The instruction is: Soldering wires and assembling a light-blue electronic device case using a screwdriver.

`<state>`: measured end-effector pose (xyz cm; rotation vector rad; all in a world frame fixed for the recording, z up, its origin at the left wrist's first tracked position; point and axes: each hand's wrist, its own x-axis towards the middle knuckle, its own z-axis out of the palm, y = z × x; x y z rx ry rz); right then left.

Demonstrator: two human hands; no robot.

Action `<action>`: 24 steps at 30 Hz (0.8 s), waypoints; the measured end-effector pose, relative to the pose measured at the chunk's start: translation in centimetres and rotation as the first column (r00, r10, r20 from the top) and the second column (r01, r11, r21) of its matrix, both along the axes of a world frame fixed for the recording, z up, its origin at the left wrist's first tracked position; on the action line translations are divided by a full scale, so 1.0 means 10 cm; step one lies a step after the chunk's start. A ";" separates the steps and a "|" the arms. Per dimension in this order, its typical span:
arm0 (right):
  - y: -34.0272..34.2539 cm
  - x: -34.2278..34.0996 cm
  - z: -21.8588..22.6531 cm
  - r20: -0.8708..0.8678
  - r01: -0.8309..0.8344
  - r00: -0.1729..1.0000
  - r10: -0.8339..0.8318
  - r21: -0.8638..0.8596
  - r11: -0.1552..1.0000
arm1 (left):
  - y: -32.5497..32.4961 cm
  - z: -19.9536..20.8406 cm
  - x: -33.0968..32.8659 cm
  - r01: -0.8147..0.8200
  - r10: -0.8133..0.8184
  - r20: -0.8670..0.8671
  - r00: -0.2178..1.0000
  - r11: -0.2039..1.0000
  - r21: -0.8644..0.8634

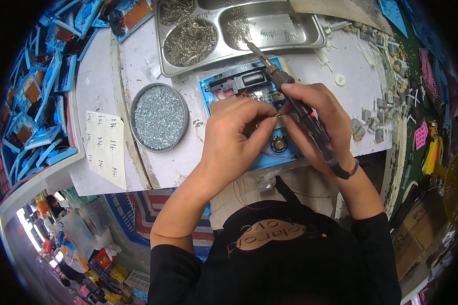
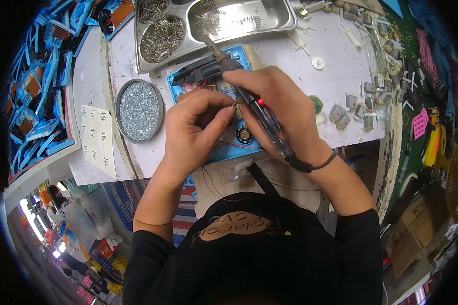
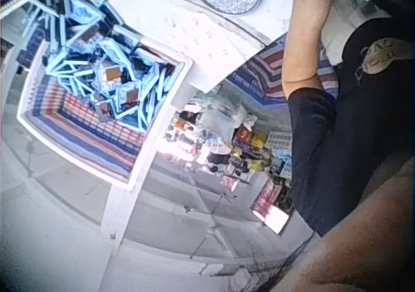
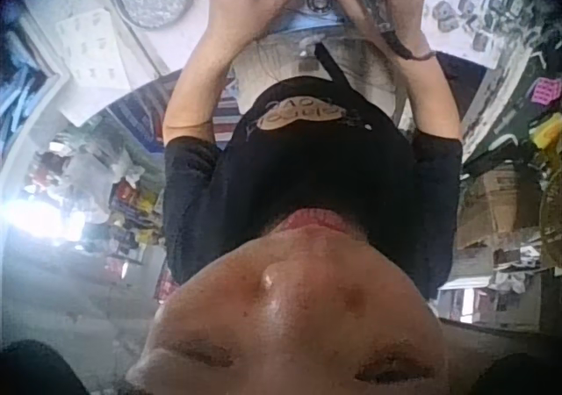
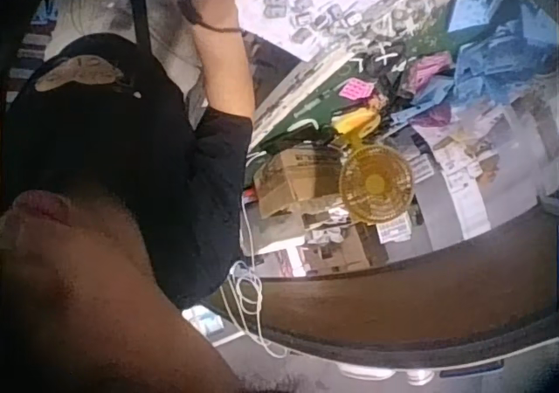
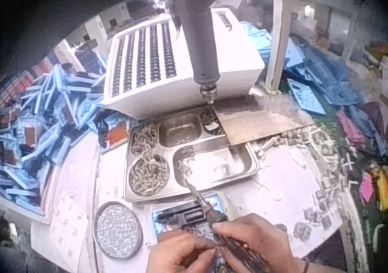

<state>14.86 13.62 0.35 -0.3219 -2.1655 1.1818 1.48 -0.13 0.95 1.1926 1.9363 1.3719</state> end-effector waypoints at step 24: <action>0.52 0.55 0.24 0.112 -0.345 0.916 0.385 -0.270 0.899 | -0.08 0.03 -0.08 0.258 -0.274 -0.426 0.862 0.961 -0.098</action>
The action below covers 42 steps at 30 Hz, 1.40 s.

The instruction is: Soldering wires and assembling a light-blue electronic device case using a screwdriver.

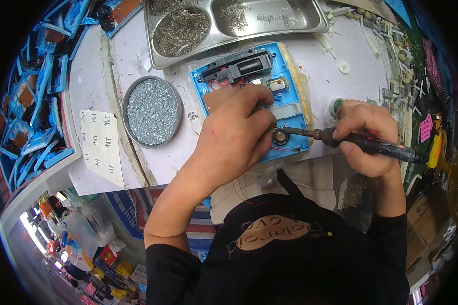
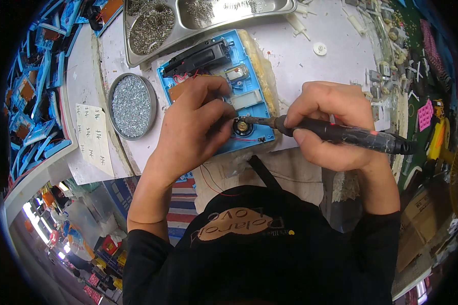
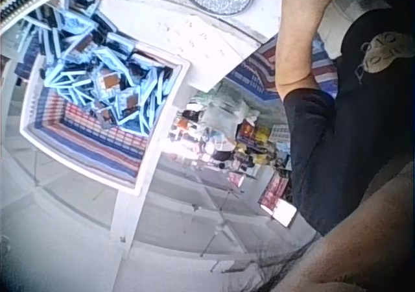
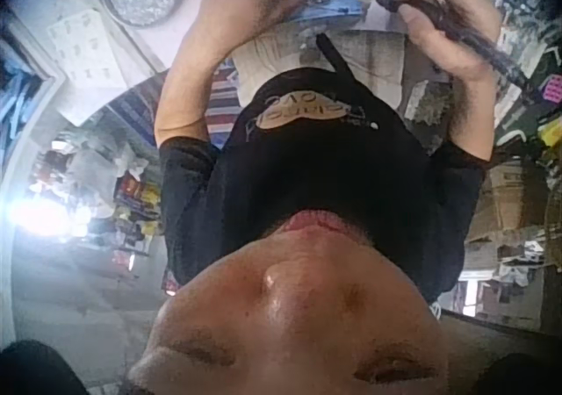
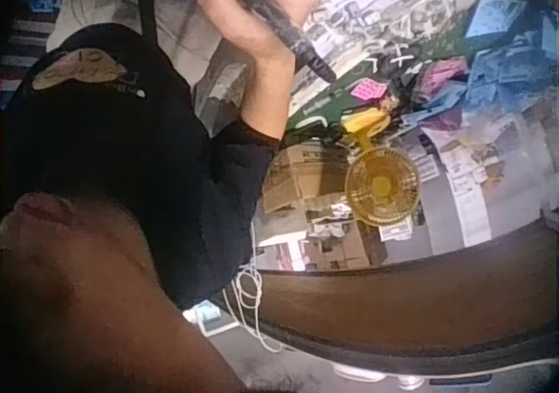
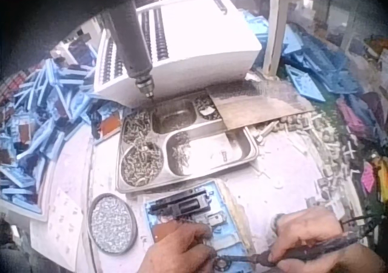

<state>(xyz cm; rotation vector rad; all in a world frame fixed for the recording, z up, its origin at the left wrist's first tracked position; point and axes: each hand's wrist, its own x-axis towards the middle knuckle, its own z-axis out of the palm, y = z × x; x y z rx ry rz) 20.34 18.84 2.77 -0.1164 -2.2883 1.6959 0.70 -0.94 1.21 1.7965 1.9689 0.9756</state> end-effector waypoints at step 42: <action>0.07 -0.02 0.12 -0.058 0.006 0.998 0.001 0.112 0.994 | 0.00 0.03 0.02 0.008 -0.008 -0.022 1.000 0.999 -0.033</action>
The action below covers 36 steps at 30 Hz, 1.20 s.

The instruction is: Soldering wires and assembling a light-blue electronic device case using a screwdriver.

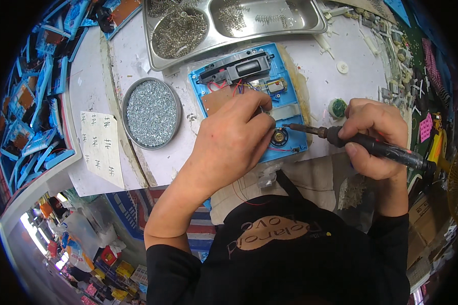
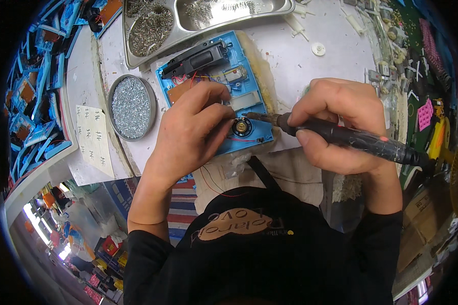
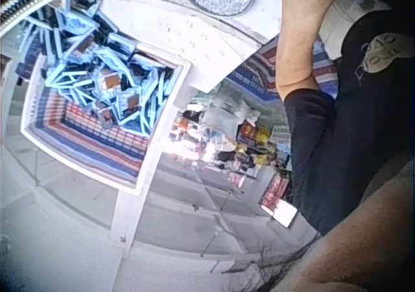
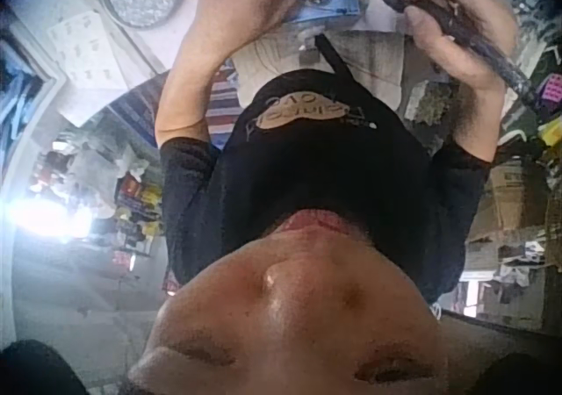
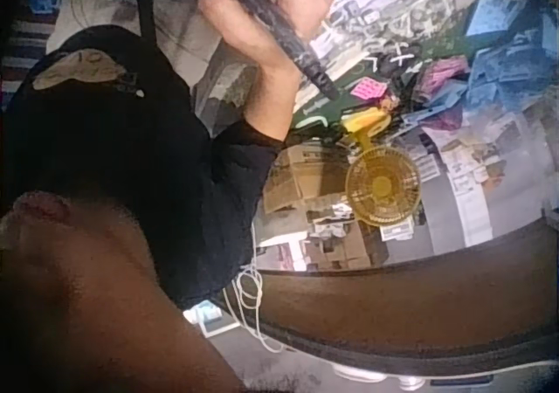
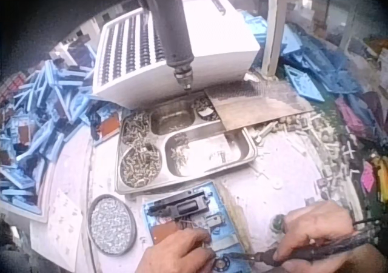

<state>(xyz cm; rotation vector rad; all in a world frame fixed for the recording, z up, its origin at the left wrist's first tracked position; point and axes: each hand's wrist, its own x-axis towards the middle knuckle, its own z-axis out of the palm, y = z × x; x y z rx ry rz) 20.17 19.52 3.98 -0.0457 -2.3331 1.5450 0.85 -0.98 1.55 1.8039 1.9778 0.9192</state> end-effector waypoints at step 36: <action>-0.12 -0.14 0.17 0.066 -0.014 0.998 0.001 0.202 0.979 | 0.16 0.28 0.09 0.008 -0.037 -0.136 0.990 0.979 -0.205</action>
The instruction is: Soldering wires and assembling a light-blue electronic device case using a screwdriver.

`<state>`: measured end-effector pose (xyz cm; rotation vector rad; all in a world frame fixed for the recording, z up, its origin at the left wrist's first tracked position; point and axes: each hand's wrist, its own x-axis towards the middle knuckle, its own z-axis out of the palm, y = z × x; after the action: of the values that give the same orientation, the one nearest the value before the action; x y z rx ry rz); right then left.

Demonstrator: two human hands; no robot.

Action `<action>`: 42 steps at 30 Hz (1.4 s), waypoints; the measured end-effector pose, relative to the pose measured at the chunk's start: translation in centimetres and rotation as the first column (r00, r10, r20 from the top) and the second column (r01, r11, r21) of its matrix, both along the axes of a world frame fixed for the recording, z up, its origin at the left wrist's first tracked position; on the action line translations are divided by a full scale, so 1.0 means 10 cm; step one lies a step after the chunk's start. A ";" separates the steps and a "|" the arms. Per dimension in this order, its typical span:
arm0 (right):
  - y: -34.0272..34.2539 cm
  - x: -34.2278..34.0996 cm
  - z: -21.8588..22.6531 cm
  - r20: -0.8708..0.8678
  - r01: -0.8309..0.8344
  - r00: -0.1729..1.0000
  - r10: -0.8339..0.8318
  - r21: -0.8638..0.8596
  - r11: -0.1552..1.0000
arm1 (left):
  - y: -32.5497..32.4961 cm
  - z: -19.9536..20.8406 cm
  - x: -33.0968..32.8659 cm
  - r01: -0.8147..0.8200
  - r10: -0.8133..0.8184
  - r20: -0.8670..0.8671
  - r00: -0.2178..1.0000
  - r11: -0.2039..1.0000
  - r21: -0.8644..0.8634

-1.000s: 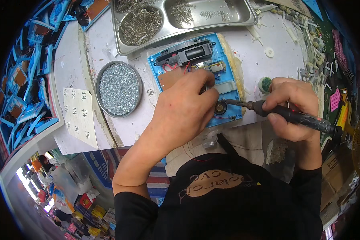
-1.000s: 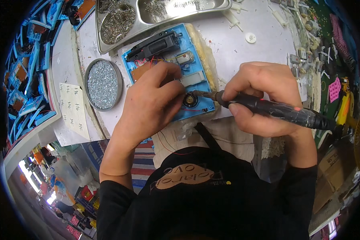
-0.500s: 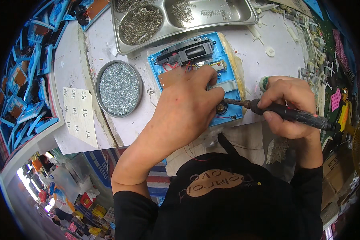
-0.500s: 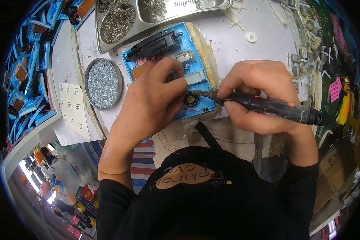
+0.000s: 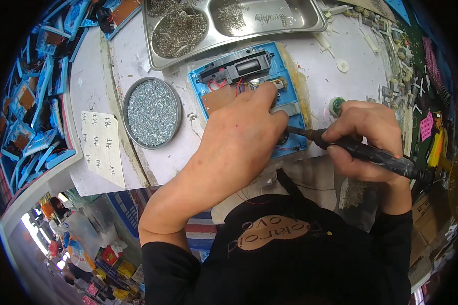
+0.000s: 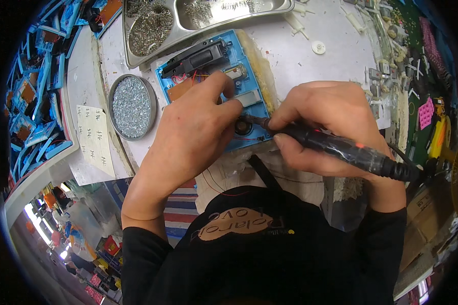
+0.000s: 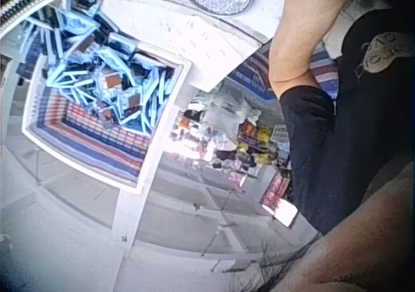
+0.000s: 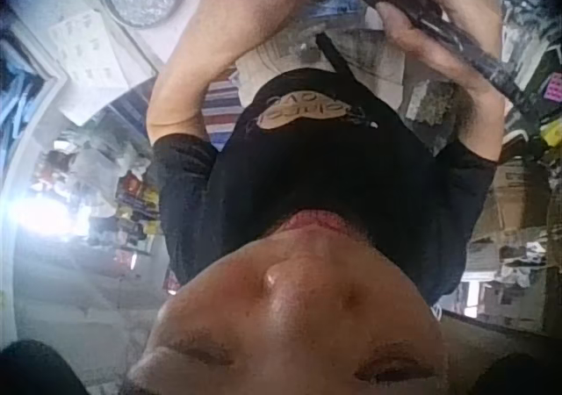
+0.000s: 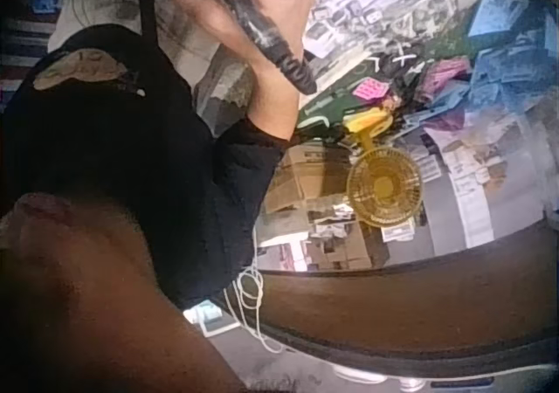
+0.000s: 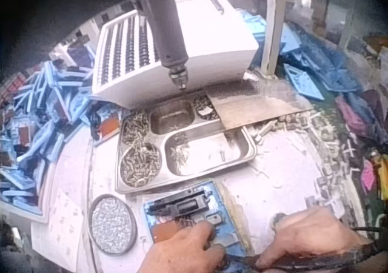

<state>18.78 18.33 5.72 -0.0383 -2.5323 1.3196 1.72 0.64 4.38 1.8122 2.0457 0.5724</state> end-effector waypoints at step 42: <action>0.08 0.65 -0.49 0.147 0.687 0.712 -0.686 -0.348 0.638 | -0.44 -0.32 -0.14 0.007 -0.020 0.052 0.998 0.971 0.238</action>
<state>25.30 19.09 0.85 -0.9893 -1.8621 1.4044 0.28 -3.79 1.18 1.9164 1.9992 0.8861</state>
